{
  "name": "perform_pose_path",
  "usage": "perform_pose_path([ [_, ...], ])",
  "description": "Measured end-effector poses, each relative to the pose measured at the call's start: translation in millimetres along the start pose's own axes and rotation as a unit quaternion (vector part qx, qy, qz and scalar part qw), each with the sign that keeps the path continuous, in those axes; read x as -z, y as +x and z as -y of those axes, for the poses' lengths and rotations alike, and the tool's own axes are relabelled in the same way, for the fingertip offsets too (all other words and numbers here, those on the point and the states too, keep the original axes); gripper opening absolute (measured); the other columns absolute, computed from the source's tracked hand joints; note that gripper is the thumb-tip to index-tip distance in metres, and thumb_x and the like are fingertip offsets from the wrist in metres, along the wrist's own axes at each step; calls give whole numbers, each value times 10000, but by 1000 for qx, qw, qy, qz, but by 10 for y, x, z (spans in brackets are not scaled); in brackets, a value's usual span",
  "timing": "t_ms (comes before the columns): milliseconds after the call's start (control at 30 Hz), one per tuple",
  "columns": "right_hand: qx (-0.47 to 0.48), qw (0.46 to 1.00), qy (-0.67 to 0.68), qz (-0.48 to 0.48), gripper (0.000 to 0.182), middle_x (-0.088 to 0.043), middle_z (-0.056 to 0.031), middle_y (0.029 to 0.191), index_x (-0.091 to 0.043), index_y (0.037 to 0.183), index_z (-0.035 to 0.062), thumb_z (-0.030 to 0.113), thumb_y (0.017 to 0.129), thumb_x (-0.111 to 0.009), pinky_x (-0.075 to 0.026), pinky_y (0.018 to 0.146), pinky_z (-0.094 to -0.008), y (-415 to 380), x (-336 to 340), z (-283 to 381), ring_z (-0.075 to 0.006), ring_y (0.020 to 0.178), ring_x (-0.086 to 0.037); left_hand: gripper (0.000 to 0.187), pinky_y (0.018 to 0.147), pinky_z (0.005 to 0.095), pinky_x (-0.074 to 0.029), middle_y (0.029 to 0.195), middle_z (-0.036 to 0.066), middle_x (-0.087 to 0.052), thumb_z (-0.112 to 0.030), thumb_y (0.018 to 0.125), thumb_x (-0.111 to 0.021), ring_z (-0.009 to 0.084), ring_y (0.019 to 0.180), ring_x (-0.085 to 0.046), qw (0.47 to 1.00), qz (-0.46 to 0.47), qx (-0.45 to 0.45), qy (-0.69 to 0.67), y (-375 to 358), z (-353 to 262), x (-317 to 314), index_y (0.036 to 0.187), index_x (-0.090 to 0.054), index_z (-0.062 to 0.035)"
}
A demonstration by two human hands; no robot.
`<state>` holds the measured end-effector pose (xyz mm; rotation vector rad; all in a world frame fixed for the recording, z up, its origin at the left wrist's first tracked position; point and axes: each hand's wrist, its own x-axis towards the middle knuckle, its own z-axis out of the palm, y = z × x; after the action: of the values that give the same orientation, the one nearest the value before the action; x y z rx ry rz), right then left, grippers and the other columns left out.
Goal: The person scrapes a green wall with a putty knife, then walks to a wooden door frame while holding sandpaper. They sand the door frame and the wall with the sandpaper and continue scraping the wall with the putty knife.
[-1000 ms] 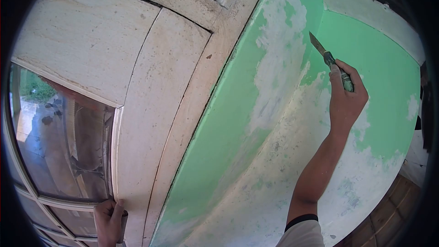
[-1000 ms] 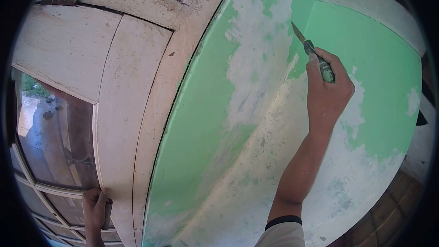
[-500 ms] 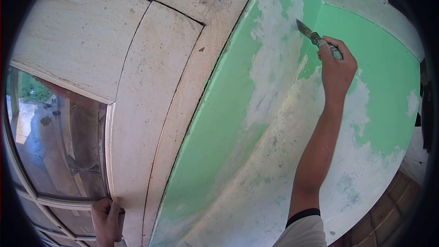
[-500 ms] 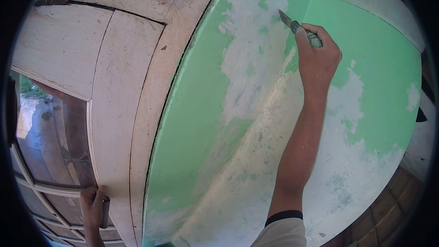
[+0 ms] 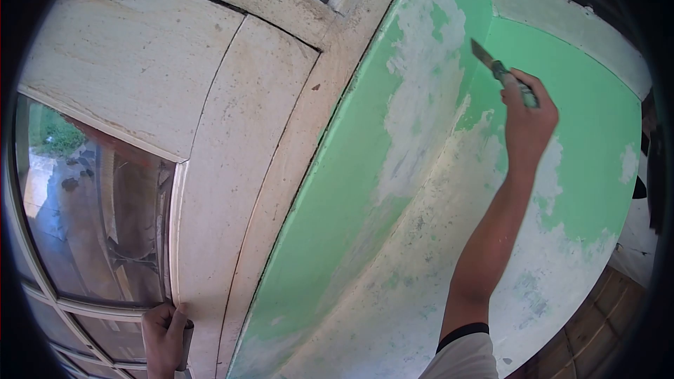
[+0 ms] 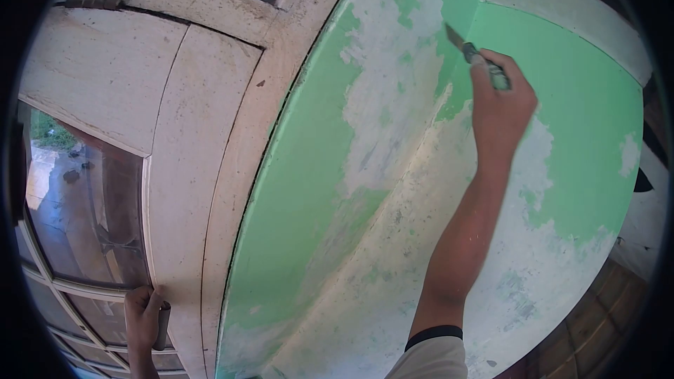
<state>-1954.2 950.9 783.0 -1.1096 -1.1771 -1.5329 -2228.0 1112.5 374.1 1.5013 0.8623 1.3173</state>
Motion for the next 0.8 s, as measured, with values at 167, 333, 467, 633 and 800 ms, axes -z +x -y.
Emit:
perform_pose_path([
  [167, 39, 999, -24, 16, 159, -609, -24, 710, -674, 935, -6, 72, 802, -633, -415, 569, -217, -7, -178, -84, -62, 620, -513, 362, 481, 251, -358, 527, 50, -541, -190, 882, -588, 70, 511, -467, 1000, -1, 2, -3, 12, 42, -11, 598, -546, 31],
  [333, -26, 998, 43, 26, 164, -598, -13, 700, -674, 942, -4, 81, 809, -628, -397, 557, -208, 29, -31, -53, -55, 615, -508, 364, 481, 247, -361, 530, 48, -545, -193, 883, -588, 66, 514, -472, 1000, 6, 18, 2, 15, 102, 36, 599, -542, 30],
  [467, -11, 998, 63, 11, 160, -606, -19, 714, -676, 935, 2, 91, 809, -635, -399, 566, -207, -119, 45, 166, -56, 619, -507, 370, 478, 245, -360, 535, 46, -546, -201, 886, -591, 62, 513, -471, 1000, 7, 7, -13, 17, 57, -1, 601, -542, 30],
  [633, -2, 999, 10, 39, 152, -628, -46, 720, -678, 932, 5, 85, 811, -631, -423, 588, -205, 43, -124, -227, -80, 622, -550, 347, 478, 245, -364, 543, 55, -564, -190, 878, -592, 62, 515, -479, 1000, 10, 20, -7, 20, 87, 41, 609, -550, 24],
  [800, -25, 998, 64, 4, 160, -620, -49, 693, -673, 933, -6, 87, 810, -629, -429, 579, -212, -71, 80, 121, -83, 631, -572, 334, 480, 247, -358, 541, 38, -543, -175, 871, -593, 62, 522, -467, 999, 21, 29, 5, 14, 2, 49, 610, -541, 27],
])
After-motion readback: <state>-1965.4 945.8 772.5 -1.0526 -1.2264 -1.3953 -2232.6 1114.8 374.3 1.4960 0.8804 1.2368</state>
